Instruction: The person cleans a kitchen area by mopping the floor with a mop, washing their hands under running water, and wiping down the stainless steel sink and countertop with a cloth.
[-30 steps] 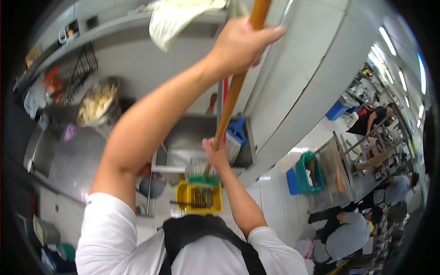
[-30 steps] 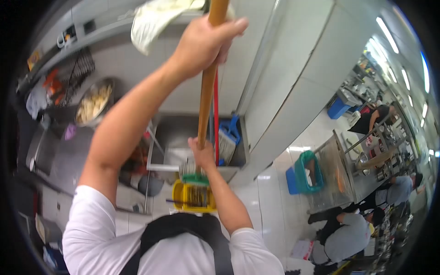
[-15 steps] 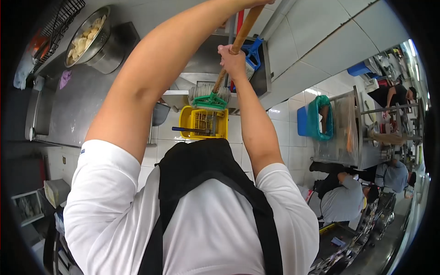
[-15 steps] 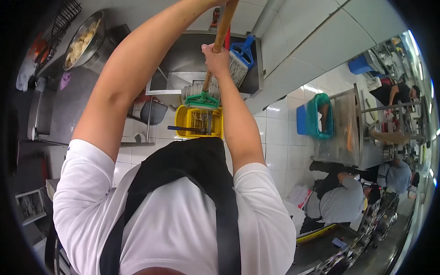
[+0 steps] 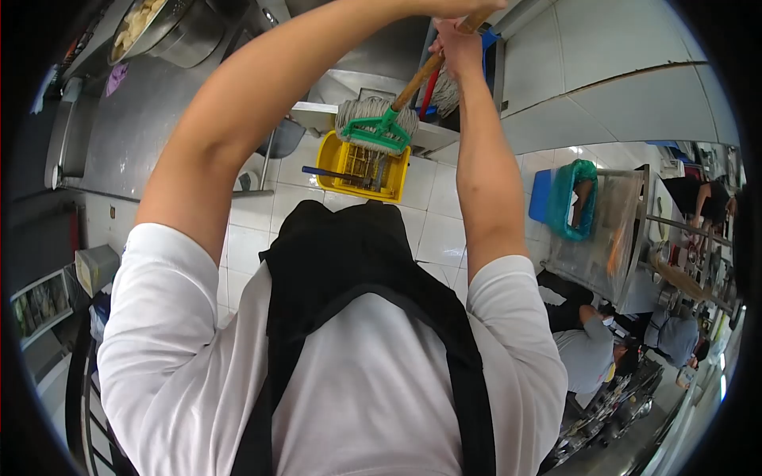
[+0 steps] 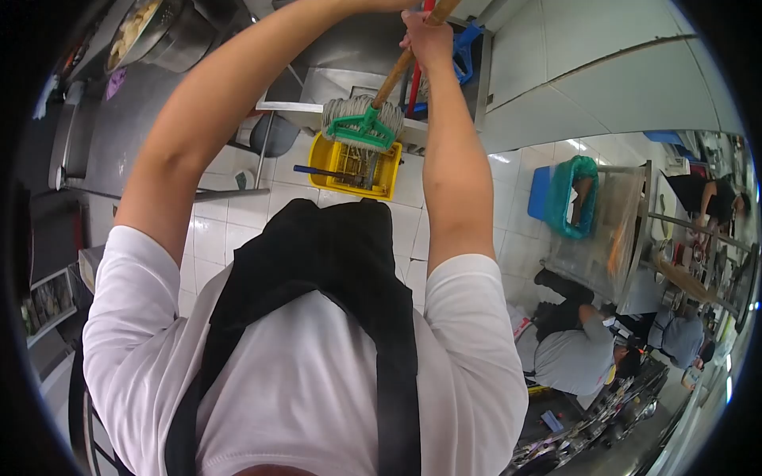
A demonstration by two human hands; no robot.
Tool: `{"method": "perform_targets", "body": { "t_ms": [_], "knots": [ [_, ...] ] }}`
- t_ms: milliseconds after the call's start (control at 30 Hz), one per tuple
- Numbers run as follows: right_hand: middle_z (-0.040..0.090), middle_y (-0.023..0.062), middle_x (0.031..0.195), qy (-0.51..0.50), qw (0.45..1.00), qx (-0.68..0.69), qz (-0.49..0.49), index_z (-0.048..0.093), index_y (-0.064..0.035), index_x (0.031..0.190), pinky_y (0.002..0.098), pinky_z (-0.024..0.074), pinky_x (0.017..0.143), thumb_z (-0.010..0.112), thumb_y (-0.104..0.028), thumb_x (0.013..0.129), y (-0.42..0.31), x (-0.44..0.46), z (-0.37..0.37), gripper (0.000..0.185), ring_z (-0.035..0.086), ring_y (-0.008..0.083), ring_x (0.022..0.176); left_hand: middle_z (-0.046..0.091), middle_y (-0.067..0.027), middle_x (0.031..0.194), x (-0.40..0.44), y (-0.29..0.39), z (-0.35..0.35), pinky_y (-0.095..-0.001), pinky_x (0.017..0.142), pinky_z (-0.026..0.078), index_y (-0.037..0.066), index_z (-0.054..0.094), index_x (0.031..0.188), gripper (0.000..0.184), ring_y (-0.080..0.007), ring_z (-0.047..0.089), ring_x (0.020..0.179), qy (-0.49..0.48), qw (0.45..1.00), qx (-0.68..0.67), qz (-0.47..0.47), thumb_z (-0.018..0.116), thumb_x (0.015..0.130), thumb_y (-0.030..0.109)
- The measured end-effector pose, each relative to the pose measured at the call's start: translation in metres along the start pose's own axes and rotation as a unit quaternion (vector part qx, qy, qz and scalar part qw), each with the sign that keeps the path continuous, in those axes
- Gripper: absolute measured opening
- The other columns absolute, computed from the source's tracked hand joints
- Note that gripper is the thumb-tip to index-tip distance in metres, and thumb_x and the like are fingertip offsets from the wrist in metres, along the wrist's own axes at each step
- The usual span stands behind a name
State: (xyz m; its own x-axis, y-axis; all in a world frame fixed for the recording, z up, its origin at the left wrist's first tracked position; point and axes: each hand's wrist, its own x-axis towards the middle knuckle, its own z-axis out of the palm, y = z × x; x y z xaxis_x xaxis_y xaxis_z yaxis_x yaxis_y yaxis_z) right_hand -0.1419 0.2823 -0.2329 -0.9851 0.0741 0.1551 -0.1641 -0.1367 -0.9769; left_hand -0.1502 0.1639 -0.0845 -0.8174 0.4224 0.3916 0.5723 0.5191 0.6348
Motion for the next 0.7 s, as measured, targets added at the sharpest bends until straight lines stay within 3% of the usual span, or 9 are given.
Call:
{"method": "perform_targets", "body": {
  "t_ms": [67,133,200,267,300,400,467,567,700],
  "knots": [
    [0.055,0.0023,0.062,-0.02,0.999,-0.021,0.04,0.063,-0.0009,0.082,0.0286,0.0477,0.053,0.072,-0.02,0.088,0.001,0.007,-0.001,0.022,0.057,0.0125,0.054,0.068,-0.024,0.106,-0.034,-0.012,-0.007,-0.042,0.08,0.052,-0.004,0.064,0.108,0.049,-0.0351,0.067,0.092,-0.05,0.997,-0.041,-0.042,0.068,0.084,0.038],
    [0.056,0.0024,0.063,-0.034,0.999,0.0,0.024,0.063,-0.0003,0.085,0.0291,0.0486,0.055,0.072,-0.021,0.088,0.008,0.017,-0.002,0.023,0.057,0.0125,0.055,0.061,-0.0264,0.122,-0.057,-0.037,-0.005,-0.0406,0.088,0.051,-0.001,0.061,0.12,0.052,-0.0366,0.061,0.109,-0.151,0.974,-0.062,-0.156,0.068,0.085,0.037],
    [0.058,0.0022,0.067,-0.062,0.997,0.046,-0.003,0.065,0.0012,0.092,0.0289,0.0493,0.057,0.074,-0.021,0.088,0.022,0.026,-0.006,0.024,0.056,0.0117,0.056,0.068,-0.009,0.089,-0.098,-0.111,0.031,-0.0299,0.069,0.053,0.001,0.064,0.118,0.045,-0.0147,0.064,0.078,0.005,0.999,0.002,-0.049,0.071,0.089,0.035],
    [0.063,0.0043,0.079,-0.021,1.0,-0.002,0.003,0.064,0.0024,0.099,0.0285,0.0513,0.064,0.075,-0.02,0.087,0.026,0.016,-0.008,0.027,0.06,0.0126,0.067,0.067,-0.0125,0.104,-0.138,-0.145,0.026,-0.0312,0.08,0.052,-0.001,0.063,0.119,0.047,-0.0174,0.063,0.091,-0.055,0.99,-0.007,-0.133,0.072,0.088,0.034],
    [0.065,0.0053,0.084,-0.007,1.0,-0.022,-0.002,0.063,0.003,0.103,0.0283,0.0523,0.068,0.075,-0.019,0.087,0.022,0.014,-0.002,0.03,0.062,0.013,0.072,0.068,-0.0102,0.099,-0.161,-0.164,0.023,-0.0311,0.08,0.052,-0.001,0.063,0.119,0.047,-0.0161,0.063,0.087,-0.062,0.985,0.002,-0.161,0.072,0.088,0.034],
    [0.062,0.0132,0.106,0.037,0.995,-0.048,-0.079,0.052,0.0037,0.122,0.0292,0.0498,0.084,0.079,-0.023,0.085,0.028,-0.004,-0.009,0.053,0.062,0.0169,0.098,0.066,-0.003,0.09,-0.231,-0.209,0.006,-0.0281,0.065,0.05,0.003,0.066,0.109,0.032,-0.0107,0.06,0.077,-0.08,0.915,-0.133,-0.372,0.072,0.089,0.028],
    [0.06,0.0171,0.116,0.089,0.995,0.007,-0.037,0.039,0.0029,0.139,0.0324,0.049,0.091,0.073,-0.02,0.09,0.014,-0.04,-0.009,0.064,0.061,0.0208,0.103,0.064,-0.0007,0.081,-0.265,-0.206,-0.008,-0.0252,0.057,0.045,0.006,0.066,0.104,0.024,-0.0093,0.058,0.069,-0.011,0.855,-0.173,-0.488,0.07,0.09,0.025],
    [0.053,0.0205,0.127,0.223,0.96,-0.138,-0.098,0.041,-0.0013,0.141,0.0341,0.047,0.093,0.067,-0.017,0.093,0.032,-0.092,-0.011,0.057,0.053,0.0228,0.114,0.062,-0.0004,0.08,-0.303,-0.232,-0.022,-0.027,0.06,0.048,0.007,0.064,0.097,0.017,-0.0117,0.059,0.07,0.065,0.783,-0.275,-0.554,0.067,0.092,0.023],
    [0.052,0.0151,0.13,0.063,0.978,-0.192,-0.052,0.047,-0.0005,0.137,0.0318,0.0455,0.093,0.061,-0.011,0.094,0.055,-0.159,0.036,0.047,0.053,0.0214,0.115,0.066,-0.006,0.099,-0.305,-0.282,-0.013,-0.031,0.071,0.054,0.007,0.063,0.11,0.026,-0.0167,0.065,0.084,0.158,0.734,-0.352,-0.559,0.065,0.093,0.026]
  ]
}}
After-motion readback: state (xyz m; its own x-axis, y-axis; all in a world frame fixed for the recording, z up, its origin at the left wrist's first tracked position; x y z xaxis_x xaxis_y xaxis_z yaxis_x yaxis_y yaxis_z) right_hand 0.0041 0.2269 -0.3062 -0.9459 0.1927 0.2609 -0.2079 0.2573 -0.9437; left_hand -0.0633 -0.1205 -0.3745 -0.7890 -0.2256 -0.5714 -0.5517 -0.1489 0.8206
